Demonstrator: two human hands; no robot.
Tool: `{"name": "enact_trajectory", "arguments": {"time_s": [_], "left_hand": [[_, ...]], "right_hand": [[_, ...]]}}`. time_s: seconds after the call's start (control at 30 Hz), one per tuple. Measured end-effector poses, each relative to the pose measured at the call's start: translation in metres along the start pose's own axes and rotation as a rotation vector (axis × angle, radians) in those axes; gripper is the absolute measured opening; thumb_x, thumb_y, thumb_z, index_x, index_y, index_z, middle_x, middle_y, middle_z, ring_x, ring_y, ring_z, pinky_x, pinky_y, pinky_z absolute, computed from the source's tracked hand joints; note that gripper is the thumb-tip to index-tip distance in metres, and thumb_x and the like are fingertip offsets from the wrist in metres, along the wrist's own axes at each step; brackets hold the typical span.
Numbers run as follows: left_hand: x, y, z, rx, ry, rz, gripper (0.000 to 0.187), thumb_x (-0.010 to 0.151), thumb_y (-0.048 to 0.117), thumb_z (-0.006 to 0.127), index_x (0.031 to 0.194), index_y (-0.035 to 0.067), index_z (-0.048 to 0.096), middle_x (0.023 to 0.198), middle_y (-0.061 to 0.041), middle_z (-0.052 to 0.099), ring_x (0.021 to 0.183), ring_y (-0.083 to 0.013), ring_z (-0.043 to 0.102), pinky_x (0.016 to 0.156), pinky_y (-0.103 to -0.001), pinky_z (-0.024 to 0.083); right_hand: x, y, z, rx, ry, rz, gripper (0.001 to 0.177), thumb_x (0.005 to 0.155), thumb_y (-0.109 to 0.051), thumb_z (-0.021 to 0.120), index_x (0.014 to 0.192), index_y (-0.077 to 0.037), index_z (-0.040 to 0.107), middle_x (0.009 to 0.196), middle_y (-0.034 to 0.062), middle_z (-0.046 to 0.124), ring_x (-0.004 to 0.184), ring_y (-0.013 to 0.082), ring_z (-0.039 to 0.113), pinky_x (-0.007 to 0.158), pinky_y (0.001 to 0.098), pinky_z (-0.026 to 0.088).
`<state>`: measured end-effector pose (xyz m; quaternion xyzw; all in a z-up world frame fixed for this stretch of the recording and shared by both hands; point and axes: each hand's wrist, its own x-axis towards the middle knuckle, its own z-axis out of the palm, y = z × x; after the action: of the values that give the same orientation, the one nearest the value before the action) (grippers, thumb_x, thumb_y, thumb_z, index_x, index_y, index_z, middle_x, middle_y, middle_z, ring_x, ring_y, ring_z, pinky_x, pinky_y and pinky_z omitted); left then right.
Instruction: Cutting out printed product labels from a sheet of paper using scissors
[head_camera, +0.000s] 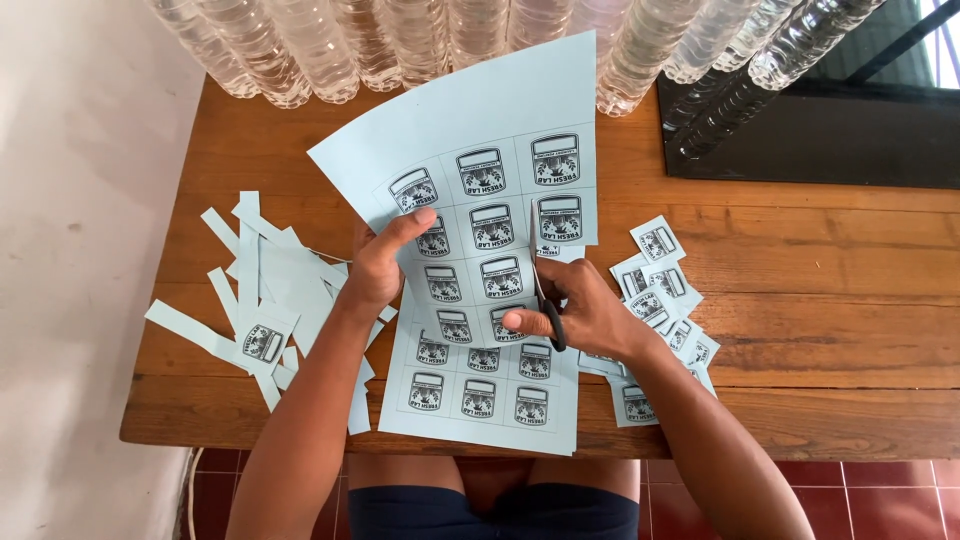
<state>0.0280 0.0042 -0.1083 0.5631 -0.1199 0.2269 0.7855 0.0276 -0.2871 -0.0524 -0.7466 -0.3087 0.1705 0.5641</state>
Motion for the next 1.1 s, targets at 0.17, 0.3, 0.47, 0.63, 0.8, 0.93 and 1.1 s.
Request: {"name": "enact_trajectory", "arguments": {"time_s": [0.17, 0.3, 0.47, 0.63, 0.8, 0.93, 1.1], "left_hand": [[0.0, -0.007, -0.006, 0.015, -0.003, 0.007, 0.057, 0.098, -0.001, 0.085, 0.153, -0.004, 0.069, 0.14, -0.014, 0.075, 0.136, -0.0239, 0.065, 0.13, -0.059, 0.048], [0.007, 0.015, 0.008, 0.171, -0.014, -0.038, 0.069, 0.103, 0.012, 0.09, 0.163, -0.004, 0.061, 0.159, -0.021, 0.068, 0.154, -0.0371, 0.054, 0.135, -0.066, 0.039], [0.007, 0.035, 0.027, 0.235, 0.014, -0.036, 0.076, 0.1, 0.012, 0.096, 0.164, -0.002, 0.058, 0.155, -0.018, 0.07, 0.146, -0.0346, 0.063, 0.135, -0.065, 0.039], [0.003, 0.032, 0.026, 0.281, 0.018, -0.035, 0.081, 0.101, 0.015, 0.097, 0.167, -0.003, 0.054, 0.16, -0.023, 0.066, 0.153, -0.0418, 0.058, 0.135, -0.068, 0.038], [0.004, 0.037, 0.03, 0.321, 0.019, -0.023, 0.08, 0.099, 0.015, 0.097, 0.163, -0.008, 0.055, 0.158, -0.029, 0.067, 0.151, -0.0513, 0.057, 0.135, -0.075, 0.035], [0.005, 0.033, 0.029, 0.344, 0.026, -0.012, 0.079, 0.098, 0.015, 0.099, 0.162, -0.006, 0.057, 0.157, -0.026, 0.069, 0.151, -0.0454, 0.057, 0.134, -0.073, 0.038], [0.01, 0.042, 0.031, 0.339, 0.016, -0.015, 0.076, 0.099, 0.014, 0.099, 0.162, -0.004, 0.06, 0.153, -0.024, 0.072, 0.148, -0.0437, 0.06, 0.133, -0.072, 0.04]], "right_hand": [[0.0, 0.003, 0.0, -0.012, 0.004, 0.0, 0.047, 0.091, -0.035, 0.101, 0.081, -0.005, 0.065, 0.052, 0.0121, 0.058, 0.048, 0.021, 0.055, 0.051, 0.0321, 0.049], [0.002, 0.012, -0.002, -0.013, 0.016, 0.004, 0.046, 0.093, -0.034, 0.099, 0.081, -0.006, 0.065, 0.05, 0.0116, 0.059, 0.047, 0.02, 0.054, 0.051, 0.0317, 0.048], [0.003, 0.007, 0.0, -0.021, 0.028, 0.006, 0.044, 0.094, -0.032, 0.098, 0.08, -0.006, 0.065, 0.049, 0.0116, 0.061, 0.045, 0.0188, 0.054, 0.05, 0.0311, 0.047], [0.003, 0.016, 0.001, -0.021, 0.061, 0.023, 0.041, 0.097, -0.032, 0.095, 0.081, -0.007, 0.067, 0.047, 0.0097, 0.059, 0.044, 0.0173, 0.052, 0.05, 0.0297, 0.044], [0.004, 0.017, 0.002, -0.039, 0.095, 0.022, 0.039, 0.097, -0.032, 0.096, 0.081, -0.009, 0.069, 0.045, 0.008, 0.059, 0.042, 0.0149, 0.05, 0.048, 0.0272, 0.041], [0.004, 0.021, 0.002, -0.052, 0.102, 0.024, 0.039, 0.096, -0.031, 0.097, 0.081, -0.01, 0.068, 0.044, 0.0078, 0.06, 0.041, 0.0136, 0.051, 0.047, 0.0261, 0.041], [0.002, 0.019, 0.006, 0.027, 0.122, 0.07, 0.033, 0.094, -0.026, 0.098, 0.087, -0.004, 0.075, 0.047, 0.013, 0.067, 0.035, 0.0167, 0.06, 0.042, 0.0244, 0.045]]}}
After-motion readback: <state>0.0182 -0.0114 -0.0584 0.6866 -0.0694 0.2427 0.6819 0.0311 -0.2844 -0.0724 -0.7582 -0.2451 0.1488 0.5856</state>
